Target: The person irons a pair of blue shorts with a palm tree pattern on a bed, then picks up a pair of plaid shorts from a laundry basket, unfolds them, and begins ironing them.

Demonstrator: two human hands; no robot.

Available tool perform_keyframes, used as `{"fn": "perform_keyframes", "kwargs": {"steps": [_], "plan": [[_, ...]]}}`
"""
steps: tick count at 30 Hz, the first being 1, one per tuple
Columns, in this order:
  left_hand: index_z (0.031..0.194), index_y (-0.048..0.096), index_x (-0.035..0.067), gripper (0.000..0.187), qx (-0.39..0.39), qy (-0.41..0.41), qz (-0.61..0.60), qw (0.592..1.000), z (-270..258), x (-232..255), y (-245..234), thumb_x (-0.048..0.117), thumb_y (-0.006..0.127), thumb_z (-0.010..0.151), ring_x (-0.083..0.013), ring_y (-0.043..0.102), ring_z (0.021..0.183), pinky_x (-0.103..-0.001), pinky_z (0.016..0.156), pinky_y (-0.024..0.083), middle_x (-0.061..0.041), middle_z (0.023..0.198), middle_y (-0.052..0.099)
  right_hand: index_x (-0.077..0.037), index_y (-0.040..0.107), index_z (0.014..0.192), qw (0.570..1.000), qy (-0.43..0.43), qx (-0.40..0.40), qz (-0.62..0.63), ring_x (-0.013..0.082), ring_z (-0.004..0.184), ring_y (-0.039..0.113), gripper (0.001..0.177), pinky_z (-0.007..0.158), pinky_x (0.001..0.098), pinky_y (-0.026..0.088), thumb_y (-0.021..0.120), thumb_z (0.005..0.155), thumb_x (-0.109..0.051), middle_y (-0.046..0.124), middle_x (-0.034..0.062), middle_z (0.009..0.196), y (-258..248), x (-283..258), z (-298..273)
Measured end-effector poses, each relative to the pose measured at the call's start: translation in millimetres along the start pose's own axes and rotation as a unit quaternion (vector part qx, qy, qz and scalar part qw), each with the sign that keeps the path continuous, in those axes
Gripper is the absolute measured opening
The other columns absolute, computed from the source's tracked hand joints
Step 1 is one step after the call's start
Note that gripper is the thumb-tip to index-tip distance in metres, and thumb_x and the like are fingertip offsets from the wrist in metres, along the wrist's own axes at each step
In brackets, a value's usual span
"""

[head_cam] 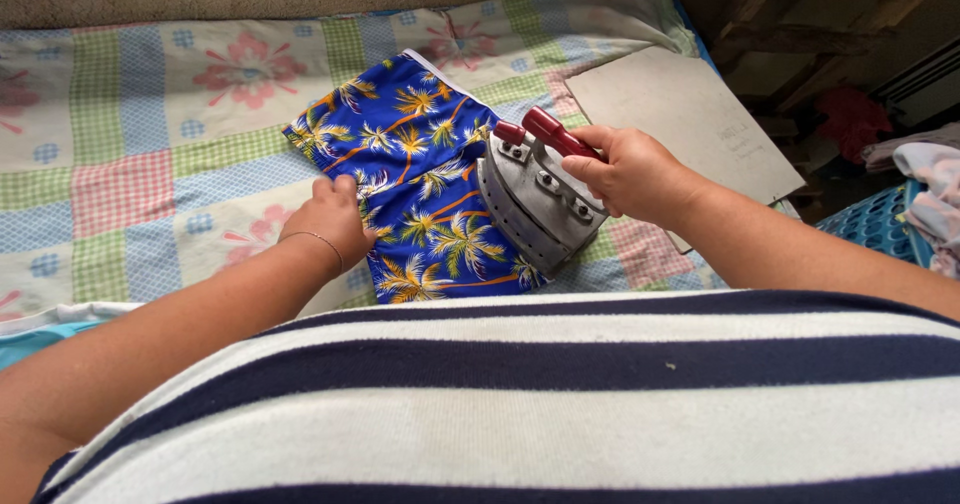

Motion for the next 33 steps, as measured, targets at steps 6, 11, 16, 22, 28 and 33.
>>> {"fn": "perform_keyframes", "kwargs": {"steps": [6, 11, 16, 22, 28, 33], "plan": [[0.152, 0.036, 0.012, 0.087, 0.005, 0.008, -0.075, 0.997, -10.3, -6.1, 15.6, 0.031, 0.082, 0.080, -0.0442, 0.064, 0.116, -0.048, 0.100, 0.053, -0.029, 0.128, 0.059, -0.011, 0.060, 0.140, 1.000, 0.009, 0.012, 0.005, 0.0120, 0.047, 0.045, 0.042, 0.046, 0.0295, 0.042, 0.057, 0.100, -0.023, 0.051, 0.0009, 0.062, 1.2, 4.2, -10.2], [0.147, 0.052, 0.019, 0.067, -0.048, 0.018, -0.285, 0.957, 9.0, -22.3, 40.0, 0.025, 0.076, 0.085, -0.0304, 0.069, 0.114, -0.040, 0.098, 0.054, -0.014, 0.124, 0.068, -0.010, 0.059, 0.142, 0.999, -0.009, 0.033, 0.014, 0.0124, 0.050, 0.048, 0.045, 0.048, 0.0293, 0.043, 0.060, 0.100, -0.024, 0.054, 0.0028, 0.066, 2.8, 4.5, -13.5], [0.154, 0.051, 0.029, 0.060, -0.185, -0.110, -0.426, 0.879, 17.2, -34.0, 49.5, 0.016, 0.061, 0.096, -0.0275, 0.068, 0.116, -0.047, 0.095, 0.052, -0.013, 0.128, 0.071, -0.016, 0.055, 0.145, 0.994, 0.030, 0.046, -0.095, 0.0138, 0.063, 0.059, 0.059, 0.058, 0.0302, 0.053, 0.073, 0.089, -0.021, 0.069, 0.0055, 0.089, 2.3, -8.2, -16.7], [0.156, 0.046, 0.030, 0.064, -0.193, -0.129, -0.455, 0.859, 6.5, -31.0, 45.5, 0.009, 0.053, 0.096, -0.0220, 0.066, 0.123, -0.045, 0.099, 0.049, -0.005, 0.138, 0.068, -0.024, 0.057, 0.146, 0.990, 0.010, 0.010, -0.141, 0.0158, 0.070, 0.061, 0.065, 0.063, 0.0326, 0.054, 0.078, 0.085, -0.017, 0.073, 0.0070, 0.099, -5.1, -10.5, -2.3], [0.156, 0.044, 0.028, 0.065, -0.174, -0.128, -0.466, 0.858, 6.2, -32.8, 56.2, 0.009, 0.053, 0.095, -0.0201, 0.062, 0.128, -0.045, 0.100, 0.050, 0.000, 0.147, 0.061, -0.021, 0.061, 0.142, 0.983, -0.035, -0.029, -0.176, 0.0171, 0.072, 0.061, 0.061, 0.064, 0.0343, 0.053, 0.079, 0.084, -0.018, 0.073, 0.0090, 0.099, -5.6, -13.0, 20.1], [0.157, 0.045, 0.027, 0.064, -0.164, -0.121, -0.480, 0.853, 8.7, -36.3, 61.3, 0.009, 0.054, 0.095, -0.0189, 0.062, 0.125, -0.046, 0.099, 0.051, 0.000, 0.147, 0.061, -0.017, 0.063, 0.139, 0.969, -0.126, -0.045, -0.208, 0.0129, 0.079, 0.067, 0.059, 0.071, 0.0306, 0.054, 0.081, 0.083, -0.021, 0.075, 0.0048, 0.100, -5.3, -24.5, 31.1]]}}
Point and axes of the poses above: each hand's wrist, its own z-axis towards the middle knuckle, its own y-axis out of the palm, x = y × z, the point moved 3 cm from there along z, towards the middle knuckle
